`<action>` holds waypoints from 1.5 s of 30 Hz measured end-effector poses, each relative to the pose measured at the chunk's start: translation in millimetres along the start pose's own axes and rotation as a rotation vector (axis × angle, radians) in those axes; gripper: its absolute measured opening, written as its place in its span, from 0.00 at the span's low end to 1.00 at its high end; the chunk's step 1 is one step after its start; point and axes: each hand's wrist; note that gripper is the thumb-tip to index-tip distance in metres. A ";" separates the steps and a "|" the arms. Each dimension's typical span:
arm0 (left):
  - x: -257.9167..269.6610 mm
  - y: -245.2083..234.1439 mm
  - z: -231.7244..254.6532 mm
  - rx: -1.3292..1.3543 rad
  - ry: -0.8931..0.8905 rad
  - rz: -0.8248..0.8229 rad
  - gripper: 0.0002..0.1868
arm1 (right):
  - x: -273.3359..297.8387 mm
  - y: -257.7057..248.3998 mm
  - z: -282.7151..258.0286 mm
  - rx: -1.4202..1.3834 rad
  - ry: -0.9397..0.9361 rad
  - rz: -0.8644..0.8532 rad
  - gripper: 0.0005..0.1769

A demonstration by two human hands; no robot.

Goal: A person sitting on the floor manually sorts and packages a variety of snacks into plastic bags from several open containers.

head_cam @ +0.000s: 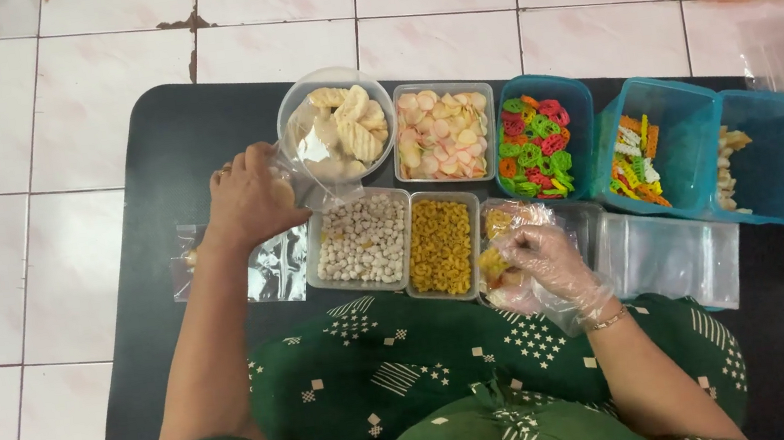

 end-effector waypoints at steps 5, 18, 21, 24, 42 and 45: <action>55.9 -40.9 61.5 -0.092 0.057 0.041 0.57 | 10.8 -10.7 -25.8 -0.028 -0.032 0.085 0.08; 162.8 -2.5 176.3 -0.139 0.288 0.125 0.55 | 140.0 -7.2 -158.6 -0.299 -0.228 0.316 0.06; 185.1 6.9 195.5 -0.097 0.290 0.018 0.54 | 156.5 3.3 -164.7 -0.252 -0.277 0.371 0.05; 201.6 18.6 207.9 -0.088 0.308 0.007 0.53 | 161.6 -4.5 -157.1 -0.169 -0.300 0.323 0.06; 220.2 92.3 236.4 -0.081 0.283 -0.016 0.56 | 161.4 -1.5 -117.2 -0.151 0.134 -0.162 0.21; 211.4 114.4 231.7 -0.072 0.281 0.026 0.43 | 142.9 -12.0 -82.2 -0.109 0.134 -0.379 0.24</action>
Point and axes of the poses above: each hand's wrist, its own x-axis away from the middle knuckle, its own y-axis out of the palm, z = x × y, and after that the axes turned 7 degrees about -z, right-handed
